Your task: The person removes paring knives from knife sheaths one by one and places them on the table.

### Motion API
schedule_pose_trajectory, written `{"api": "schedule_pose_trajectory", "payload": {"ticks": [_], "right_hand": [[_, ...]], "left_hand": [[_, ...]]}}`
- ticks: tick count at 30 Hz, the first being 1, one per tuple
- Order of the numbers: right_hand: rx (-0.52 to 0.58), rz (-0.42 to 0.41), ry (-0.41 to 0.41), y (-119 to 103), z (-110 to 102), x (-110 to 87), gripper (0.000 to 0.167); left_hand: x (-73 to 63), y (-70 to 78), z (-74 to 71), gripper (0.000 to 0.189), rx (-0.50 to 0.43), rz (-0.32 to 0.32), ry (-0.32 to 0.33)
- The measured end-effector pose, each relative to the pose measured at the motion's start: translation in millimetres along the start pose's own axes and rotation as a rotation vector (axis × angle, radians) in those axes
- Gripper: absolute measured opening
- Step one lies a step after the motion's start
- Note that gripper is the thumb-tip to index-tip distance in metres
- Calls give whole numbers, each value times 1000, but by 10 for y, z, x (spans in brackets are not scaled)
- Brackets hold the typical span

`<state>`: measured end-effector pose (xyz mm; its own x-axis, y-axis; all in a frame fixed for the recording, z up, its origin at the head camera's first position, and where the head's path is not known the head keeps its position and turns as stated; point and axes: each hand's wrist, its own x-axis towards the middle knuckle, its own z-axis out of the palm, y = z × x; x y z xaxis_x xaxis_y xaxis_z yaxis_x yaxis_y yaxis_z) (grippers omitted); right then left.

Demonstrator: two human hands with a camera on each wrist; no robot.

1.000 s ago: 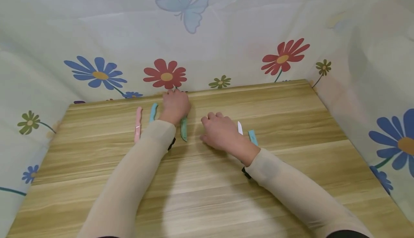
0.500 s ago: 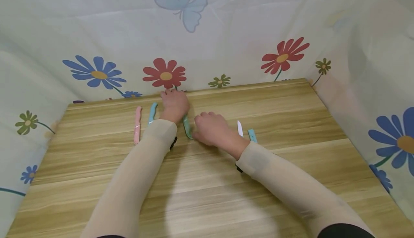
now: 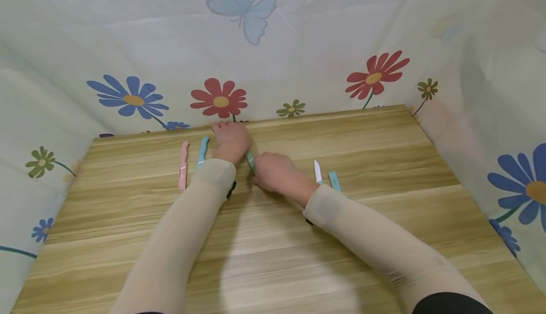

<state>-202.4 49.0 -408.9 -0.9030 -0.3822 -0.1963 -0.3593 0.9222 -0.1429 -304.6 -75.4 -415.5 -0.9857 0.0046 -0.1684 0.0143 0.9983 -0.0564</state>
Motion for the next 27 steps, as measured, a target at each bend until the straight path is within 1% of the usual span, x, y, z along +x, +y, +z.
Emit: {"api": "schedule_pose_trajectory", "payload": {"ticks": [4, 11, 13, 17, 21, 24, 27], "right_hand": [[31, 13, -24, 15, 5, 22, 31], [68, 13, -78, 40, -27, 22, 25], [90, 20, -88, 52, -25, 23, 23], [135, 39, -85, 81, -22, 26, 18], [145, 41, -58, 118, -37, 16, 14], [146, 37, -44, 146, -57, 2, 12], [153, 39, -36, 172, -77, -10, 11]], "left_hand": [[1, -6, 0, 38, -9, -1, 6], [9, -14, -1, 38, 24, 18, 8], [7, -9, -13, 36, 19, 16, 11], [-14, -4, -57, 30, -14, 3, 27], [-34, -6, -100, 29, -66, -29, 37], [-47, -9, -126, 31, -116, -44, 47], [-57, -20, -140, 32, -181, -50, 72]]}}
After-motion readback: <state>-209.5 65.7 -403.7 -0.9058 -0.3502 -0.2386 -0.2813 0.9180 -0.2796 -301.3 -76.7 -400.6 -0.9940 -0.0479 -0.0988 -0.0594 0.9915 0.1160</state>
